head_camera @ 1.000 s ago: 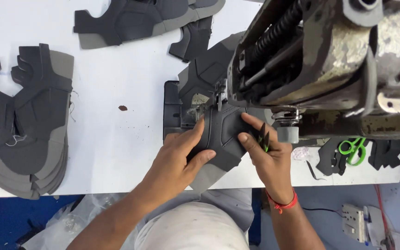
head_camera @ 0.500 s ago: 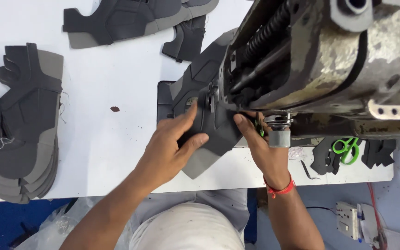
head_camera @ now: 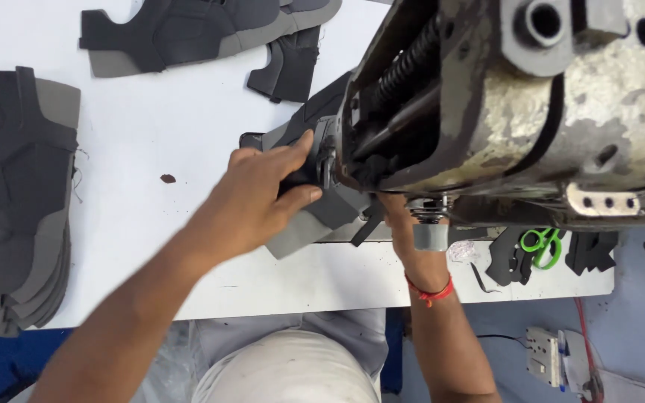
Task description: The person aligns gray and black shoe sole components under a sewing machine needle and sews them together. They repeatedly pick up new sole pieces from a stack, position them, and guide them through the machine to stitch the edges.
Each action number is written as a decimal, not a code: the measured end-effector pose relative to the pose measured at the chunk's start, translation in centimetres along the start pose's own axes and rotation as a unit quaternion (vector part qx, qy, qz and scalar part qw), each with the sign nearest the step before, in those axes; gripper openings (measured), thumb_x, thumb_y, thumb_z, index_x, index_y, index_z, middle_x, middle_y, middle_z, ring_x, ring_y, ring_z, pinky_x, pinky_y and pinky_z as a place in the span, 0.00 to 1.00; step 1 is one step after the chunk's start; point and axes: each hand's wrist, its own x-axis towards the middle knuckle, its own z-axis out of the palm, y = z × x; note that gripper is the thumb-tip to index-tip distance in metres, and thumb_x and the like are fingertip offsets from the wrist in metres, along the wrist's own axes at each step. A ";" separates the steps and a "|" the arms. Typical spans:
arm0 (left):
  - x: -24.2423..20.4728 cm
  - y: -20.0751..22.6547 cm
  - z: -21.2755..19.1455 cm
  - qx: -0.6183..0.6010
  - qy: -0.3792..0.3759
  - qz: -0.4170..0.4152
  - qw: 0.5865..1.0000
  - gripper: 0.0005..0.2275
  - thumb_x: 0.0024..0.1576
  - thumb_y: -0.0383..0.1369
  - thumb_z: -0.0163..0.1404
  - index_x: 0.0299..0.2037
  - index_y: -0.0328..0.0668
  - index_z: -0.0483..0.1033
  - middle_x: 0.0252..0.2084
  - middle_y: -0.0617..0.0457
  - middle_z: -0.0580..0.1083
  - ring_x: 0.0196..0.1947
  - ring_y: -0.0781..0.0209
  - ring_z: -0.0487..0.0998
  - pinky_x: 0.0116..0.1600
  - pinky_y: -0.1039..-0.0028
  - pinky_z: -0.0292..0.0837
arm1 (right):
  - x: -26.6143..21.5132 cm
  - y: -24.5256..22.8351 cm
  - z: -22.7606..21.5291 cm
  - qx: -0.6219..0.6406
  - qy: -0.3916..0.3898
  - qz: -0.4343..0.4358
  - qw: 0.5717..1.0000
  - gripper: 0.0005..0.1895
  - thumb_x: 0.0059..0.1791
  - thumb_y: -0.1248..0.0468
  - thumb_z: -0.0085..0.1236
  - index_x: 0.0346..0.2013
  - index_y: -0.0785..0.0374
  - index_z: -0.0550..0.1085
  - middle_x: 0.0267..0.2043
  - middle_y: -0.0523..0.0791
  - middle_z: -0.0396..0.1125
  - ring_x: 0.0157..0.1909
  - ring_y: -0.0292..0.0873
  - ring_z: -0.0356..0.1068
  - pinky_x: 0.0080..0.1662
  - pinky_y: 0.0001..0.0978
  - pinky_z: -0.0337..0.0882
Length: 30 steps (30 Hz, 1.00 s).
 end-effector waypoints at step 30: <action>-2.5 2.4 -0.1 0.111 0.192 0.185 0.957 0.10 0.63 0.34 0.57 0.33 0.37 0.76 0.30 0.53 0.72 0.29 0.59 0.72 0.32 0.69 0.70 | 0.9 -6.3 -1.6 0.480 0.096 0.345 0.801 0.12 0.55 0.71 0.57 0.53 0.70 0.77 0.33 0.47 0.75 0.25 0.30 0.65 0.25 0.22 0.61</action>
